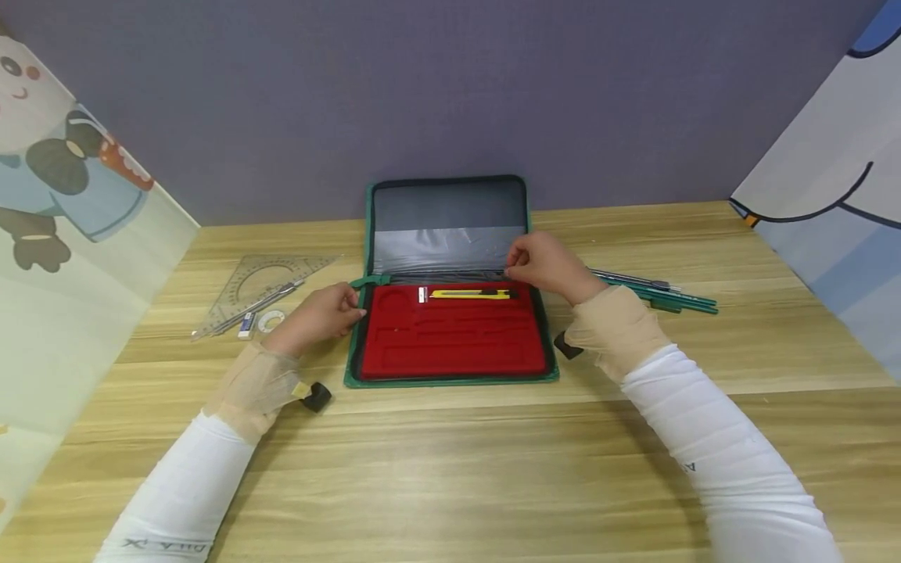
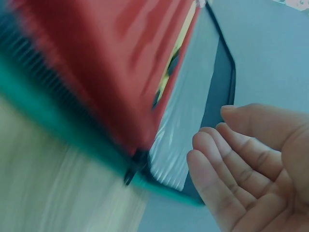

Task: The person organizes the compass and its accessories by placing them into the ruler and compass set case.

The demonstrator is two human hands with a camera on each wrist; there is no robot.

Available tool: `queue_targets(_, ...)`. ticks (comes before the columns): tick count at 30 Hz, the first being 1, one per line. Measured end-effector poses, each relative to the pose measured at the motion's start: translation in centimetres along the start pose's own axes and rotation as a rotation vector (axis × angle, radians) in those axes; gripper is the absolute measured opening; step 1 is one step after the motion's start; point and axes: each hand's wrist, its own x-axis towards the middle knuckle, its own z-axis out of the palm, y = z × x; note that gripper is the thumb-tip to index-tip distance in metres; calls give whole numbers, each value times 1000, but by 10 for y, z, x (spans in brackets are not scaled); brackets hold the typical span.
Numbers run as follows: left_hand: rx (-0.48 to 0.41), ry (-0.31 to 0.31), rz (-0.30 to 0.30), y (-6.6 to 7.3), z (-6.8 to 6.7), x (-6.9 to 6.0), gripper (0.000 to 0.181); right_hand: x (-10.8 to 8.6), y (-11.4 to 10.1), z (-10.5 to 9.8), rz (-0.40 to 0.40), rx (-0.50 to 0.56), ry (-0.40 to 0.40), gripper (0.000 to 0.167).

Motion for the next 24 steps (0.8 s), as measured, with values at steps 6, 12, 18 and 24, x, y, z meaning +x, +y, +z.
queue_targets(6, -3, -2, -6, 0, 0, 0, 18, -13, 19, -6, 5, -51, 21, 11)
queue_targets(12, -7, -6, 4, -1, 0, 2, 17, -24, 39, -16, 13, -85, 61, 7)
queue_targets(18, 0, -5, 7, -1, 0, 1, 18, -35, 61, -29, 7, -128, 66, 7)
queue_targets(24, 3, -5, 2, -1, 0, 0, 17, -47, 86, -37, -11, -153, 61, 9)
